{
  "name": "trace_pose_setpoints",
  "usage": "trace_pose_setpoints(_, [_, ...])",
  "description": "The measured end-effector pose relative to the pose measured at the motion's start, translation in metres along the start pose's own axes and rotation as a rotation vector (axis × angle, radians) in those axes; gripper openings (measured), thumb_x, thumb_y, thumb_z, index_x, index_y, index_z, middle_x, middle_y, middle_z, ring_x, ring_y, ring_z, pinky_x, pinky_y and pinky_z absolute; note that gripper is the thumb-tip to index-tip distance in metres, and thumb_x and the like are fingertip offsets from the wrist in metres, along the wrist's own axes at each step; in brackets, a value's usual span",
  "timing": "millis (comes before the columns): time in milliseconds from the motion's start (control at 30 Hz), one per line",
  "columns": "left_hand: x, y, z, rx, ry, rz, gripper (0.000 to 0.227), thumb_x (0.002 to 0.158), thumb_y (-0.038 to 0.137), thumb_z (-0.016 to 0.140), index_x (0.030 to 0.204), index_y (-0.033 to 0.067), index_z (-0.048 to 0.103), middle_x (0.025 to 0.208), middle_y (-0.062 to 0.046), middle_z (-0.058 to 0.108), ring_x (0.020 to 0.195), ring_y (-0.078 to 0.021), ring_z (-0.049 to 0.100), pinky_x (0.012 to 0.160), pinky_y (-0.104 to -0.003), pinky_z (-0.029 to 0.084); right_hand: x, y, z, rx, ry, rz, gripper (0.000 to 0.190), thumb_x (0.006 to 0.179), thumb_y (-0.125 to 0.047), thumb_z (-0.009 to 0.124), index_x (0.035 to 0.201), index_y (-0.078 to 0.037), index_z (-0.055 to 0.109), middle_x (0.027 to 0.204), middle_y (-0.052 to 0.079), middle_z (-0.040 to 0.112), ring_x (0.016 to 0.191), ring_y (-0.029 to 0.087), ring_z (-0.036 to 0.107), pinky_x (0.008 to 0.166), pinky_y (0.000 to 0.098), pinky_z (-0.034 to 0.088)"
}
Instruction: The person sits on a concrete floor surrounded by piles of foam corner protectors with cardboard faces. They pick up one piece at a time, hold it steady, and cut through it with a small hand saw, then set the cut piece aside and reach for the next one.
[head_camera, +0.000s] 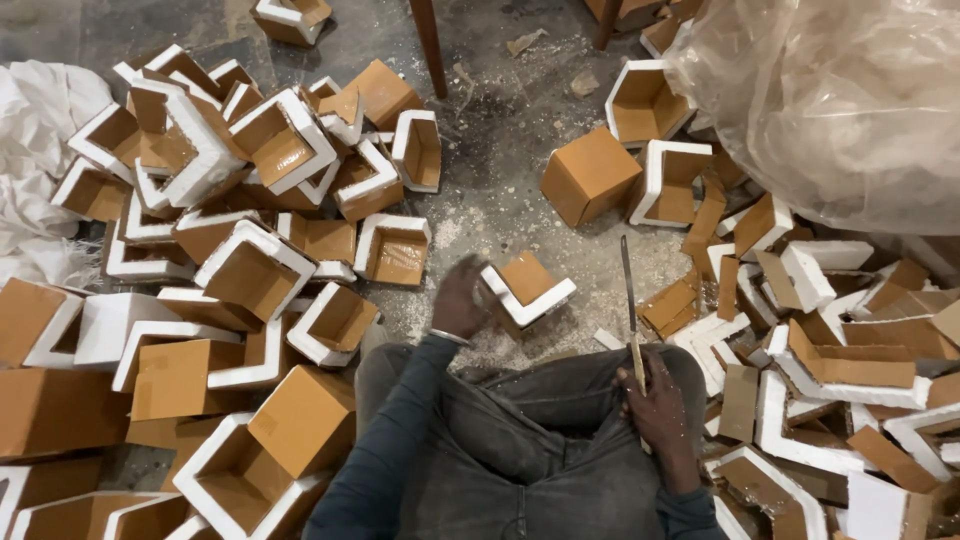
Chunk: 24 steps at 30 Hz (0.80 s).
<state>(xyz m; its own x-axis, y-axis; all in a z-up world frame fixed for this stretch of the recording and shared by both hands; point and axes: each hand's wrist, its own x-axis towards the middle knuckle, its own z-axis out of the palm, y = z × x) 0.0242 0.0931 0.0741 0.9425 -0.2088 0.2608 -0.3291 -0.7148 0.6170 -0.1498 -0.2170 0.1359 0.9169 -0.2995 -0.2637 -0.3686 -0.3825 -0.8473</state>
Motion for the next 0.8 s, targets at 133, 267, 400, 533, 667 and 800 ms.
trace_pose_setpoints(133, [-0.011,0.053,0.025,0.059,-0.048,0.149,0.085,0.071,0.052,0.087,0.135,0.0036,0.057,0.144,-0.023,0.051,0.137,-0.0434,0.042,0.116,-0.055,0.028,-0.002,-0.001,-0.001,-0.032,0.026,-0.018,0.049,0.093,-0.028,0.067,0.135,-0.008,0.056,0.086,0.009,0.076,0.054,0.017,0.067,0.052,0.0341,0.055])
trace_pose_setpoints(267, [-0.016,0.04,0.071,0.27,-0.134,0.156,0.076,0.068,0.043,0.089,0.129,0.0067,0.061,0.137,-0.019,0.054,0.145,-0.0421,0.033,0.121,-0.058,0.02,-0.004,0.0,-0.003,-0.031,0.022,-0.011,0.049,0.093,-0.029,0.067,0.136,-0.008,0.056,0.086,0.01,0.076,0.054,0.017,0.065,0.052,0.0343,0.054])
trace_pose_setpoints(400, [-0.002,0.002,0.066,0.17,-0.173,0.07,0.066,0.071,0.035,0.09,0.126,0.0102,0.063,0.139,-0.015,0.054,0.15,-0.0391,0.027,0.127,-0.056,0.02,-0.003,0.002,-0.003,-0.012,-0.017,-0.039,0.051,0.093,-0.03,0.067,0.138,-0.008,0.054,0.085,0.01,0.075,0.055,0.016,0.066,0.053,0.0338,0.054])
trace_pose_setpoints(533, [-0.003,-0.021,0.015,-0.201,-0.196,0.011,0.081,0.064,0.026,0.094,0.135,0.0098,0.058,0.153,-0.013,0.045,0.152,-0.0395,0.021,0.127,-0.052,0.021,-0.002,0.0,-0.001,0.001,0.002,-0.034,0.052,0.092,-0.03,0.067,0.138,-0.009,0.056,0.085,0.011,0.075,0.054,0.018,0.066,0.053,0.0348,0.054])
trace_pose_setpoints(667, [-0.01,-0.016,-0.036,-0.797,-0.374,-0.119,0.103,0.065,0.023,0.093,0.153,0.0143,0.041,0.165,-0.011,0.034,0.151,-0.0375,0.032,0.122,-0.049,0.03,-0.001,0.002,0.001,-0.053,0.008,-0.024,0.048,0.092,-0.029,0.067,0.135,-0.009,0.057,0.085,0.01,0.076,0.055,0.018,0.069,0.054,0.0348,0.056])
trace_pose_setpoints(800, [-0.016,-0.031,-0.036,-0.789,-0.384,-0.073,0.106,0.07,0.023,0.094,0.159,0.0144,0.037,0.17,-0.011,0.027,0.156,-0.0367,0.028,0.127,-0.048,0.027,-0.002,0.001,0.0,-0.043,0.015,0.0,0.047,0.092,-0.029,0.068,0.133,-0.01,0.058,0.084,0.011,0.076,0.056,0.018,0.069,0.054,0.0349,0.056])
